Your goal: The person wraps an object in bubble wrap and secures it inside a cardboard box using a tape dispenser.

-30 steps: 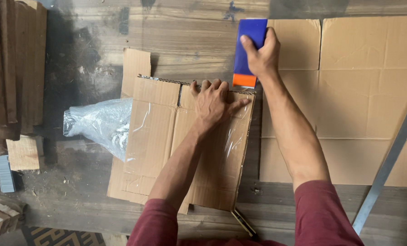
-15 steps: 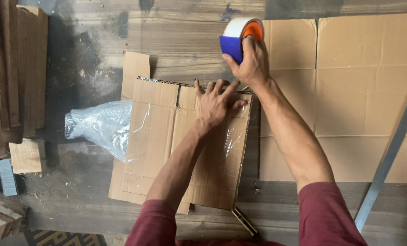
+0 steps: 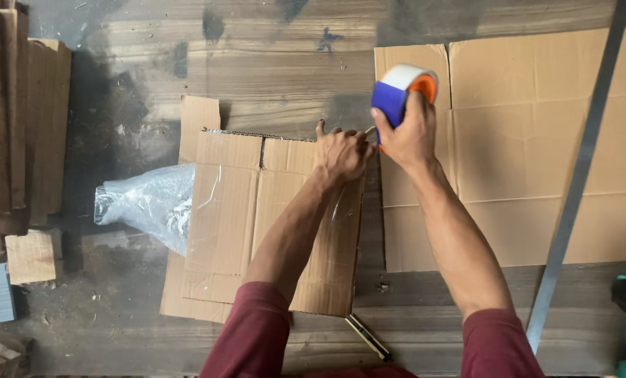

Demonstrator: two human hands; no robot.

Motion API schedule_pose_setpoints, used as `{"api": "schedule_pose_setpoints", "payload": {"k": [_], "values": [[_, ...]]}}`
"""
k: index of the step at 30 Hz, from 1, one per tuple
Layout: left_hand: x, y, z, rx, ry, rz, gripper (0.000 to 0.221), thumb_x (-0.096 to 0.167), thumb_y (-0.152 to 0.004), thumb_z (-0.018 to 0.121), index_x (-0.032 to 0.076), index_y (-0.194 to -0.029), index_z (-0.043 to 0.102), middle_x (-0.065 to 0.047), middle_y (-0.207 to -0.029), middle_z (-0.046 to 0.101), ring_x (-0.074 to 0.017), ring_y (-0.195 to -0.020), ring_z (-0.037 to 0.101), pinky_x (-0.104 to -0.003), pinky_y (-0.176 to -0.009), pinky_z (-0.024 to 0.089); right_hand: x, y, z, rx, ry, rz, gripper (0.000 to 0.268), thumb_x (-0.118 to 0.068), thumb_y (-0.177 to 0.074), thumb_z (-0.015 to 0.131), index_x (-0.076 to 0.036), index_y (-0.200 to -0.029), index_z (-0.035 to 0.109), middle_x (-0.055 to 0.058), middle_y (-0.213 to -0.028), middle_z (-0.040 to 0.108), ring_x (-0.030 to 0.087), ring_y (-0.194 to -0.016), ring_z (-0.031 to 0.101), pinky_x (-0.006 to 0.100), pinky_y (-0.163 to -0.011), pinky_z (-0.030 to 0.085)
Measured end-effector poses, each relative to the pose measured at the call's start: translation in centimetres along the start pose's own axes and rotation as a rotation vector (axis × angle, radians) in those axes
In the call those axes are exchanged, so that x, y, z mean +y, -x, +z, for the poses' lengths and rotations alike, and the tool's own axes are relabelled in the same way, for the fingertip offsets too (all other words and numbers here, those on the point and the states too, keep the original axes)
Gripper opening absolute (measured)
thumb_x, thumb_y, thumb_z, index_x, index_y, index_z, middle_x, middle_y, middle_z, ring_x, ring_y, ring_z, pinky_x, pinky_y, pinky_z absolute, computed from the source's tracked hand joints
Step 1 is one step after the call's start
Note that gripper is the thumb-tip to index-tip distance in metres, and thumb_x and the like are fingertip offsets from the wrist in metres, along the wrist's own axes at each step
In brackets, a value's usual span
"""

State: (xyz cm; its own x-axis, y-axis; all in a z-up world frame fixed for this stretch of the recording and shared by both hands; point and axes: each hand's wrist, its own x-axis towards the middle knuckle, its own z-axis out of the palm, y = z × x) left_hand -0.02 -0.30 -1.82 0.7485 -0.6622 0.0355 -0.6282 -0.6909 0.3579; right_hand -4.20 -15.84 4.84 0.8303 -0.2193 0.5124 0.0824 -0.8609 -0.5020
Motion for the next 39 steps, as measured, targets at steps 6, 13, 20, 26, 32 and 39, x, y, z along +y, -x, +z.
{"api": "schedule_pose_setpoints", "payload": {"k": [6, 13, 20, 26, 32, 39], "values": [[3.9, 6.3, -7.7, -0.2, -0.013, 0.005, 0.077, 0.063, -0.103, 0.028, 0.012, -0.161, 0.035, -0.011, -0.171, 0.025, -0.0321, -0.158, 0.021, -0.067, -0.125, 0.015, -2.0, 3.2, -6.2, -0.196, 0.032, 0.279, 0.046, -0.028, -0.089, 0.08, 0.002, -0.115, 0.056, 0.033, -0.105, 0.064, 0.057, -0.101, 0.064, 0.061, -0.08, 0.051], [5.4, 21.7, -3.7, -0.143, 0.08, 0.071, 0.111, 0.084, -0.088, 0.032, 0.001, -0.16, 0.028, -0.021, -0.171, 0.018, -0.0373, -0.158, 0.015, -0.064, -0.123, 0.016, 1.2, 15.0, -3.4, -0.633, 0.27, 0.483, 0.049, -0.037, -0.083, 0.079, -0.006, -0.117, 0.061, 0.021, -0.114, 0.069, 0.042, -0.11, 0.069, 0.054, -0.087, 0.057], [6.0, 28.6, -6.1, -0.386, 0.072, -0.019, 0.138, 0.099, -0.064, 0.043, 0.007, -0.164, 0.017, -0.015, -0.174, 0.004, -0.0369, -0.159, 0.003, -0.066, -0.125, 0.009, -7.0, 20.9, -4.8, -0.376, 0.143, 0.286, 0.069, -0.05, -0.087, 0.071, 0.001, -0.13, 0.055, 0.026, -0.122, 0.06, 0.043, -0.116, 0.062, 0.053, -0.095, 0.052], [2.5, 34.0, -6.8, -0.349, -0.027, -0.071, 0.139, 0.082, -0.056, 0.076, 0.021, -0.166, 0.017, -0.015, -0.173, 0.004, -0.0417, -0.158, 0.003, -0.069, -0.122, 0.009, -16.2, 28.5, -6.0, -0.48, -0.224, 0.105, 0.127, -0.086, -0.065, 0.068, -0.013, -0.158, 0.023, 0.036, -0.158, 0.018, 0.06, -0.143, 0.017, 0.071, -0.114, 0.019], [1.3, 33.7, -5.8, -0.265, -0.079, -0.096, 0.123, 0.066, -0.065, 0.082, 0.025, -0.164, 0.02, -0.017, -0.172, 0.01, -0.0413, -0.158, 0.008, -0.072, -0.121, 0.011, -17.2, 30.4, -4.6, -0.776, 0.257, -0.015, 0.104, -0.061, -0.073, 0.082, -0.021, -0.158, 0.039, 0.02, -0.171, 0.013, 0.049, -0.155, 0.011, 0.073, -0.115, 0.021], [0.1, 29.4, -2.7, -0.101, -0.073, -0.152, 0.116, 0.069, -0.07, 0.078, 0.028, -0.163, 0.022, -0.015, -0.173, 0.011, -0.0404, -0.159, 0.009, -0.068, -0.124, 0.017, -15.9, 24.0, -4.5, -0.697, 0.358, -0.061, 0.093, -0.039, -0.075, 0.083, -0.019, -0.157, 0.044, 0.014, -0.172, 0.024, 0.044, -0.155, 0.022, 0.078, -0.116, 0.013]]}}
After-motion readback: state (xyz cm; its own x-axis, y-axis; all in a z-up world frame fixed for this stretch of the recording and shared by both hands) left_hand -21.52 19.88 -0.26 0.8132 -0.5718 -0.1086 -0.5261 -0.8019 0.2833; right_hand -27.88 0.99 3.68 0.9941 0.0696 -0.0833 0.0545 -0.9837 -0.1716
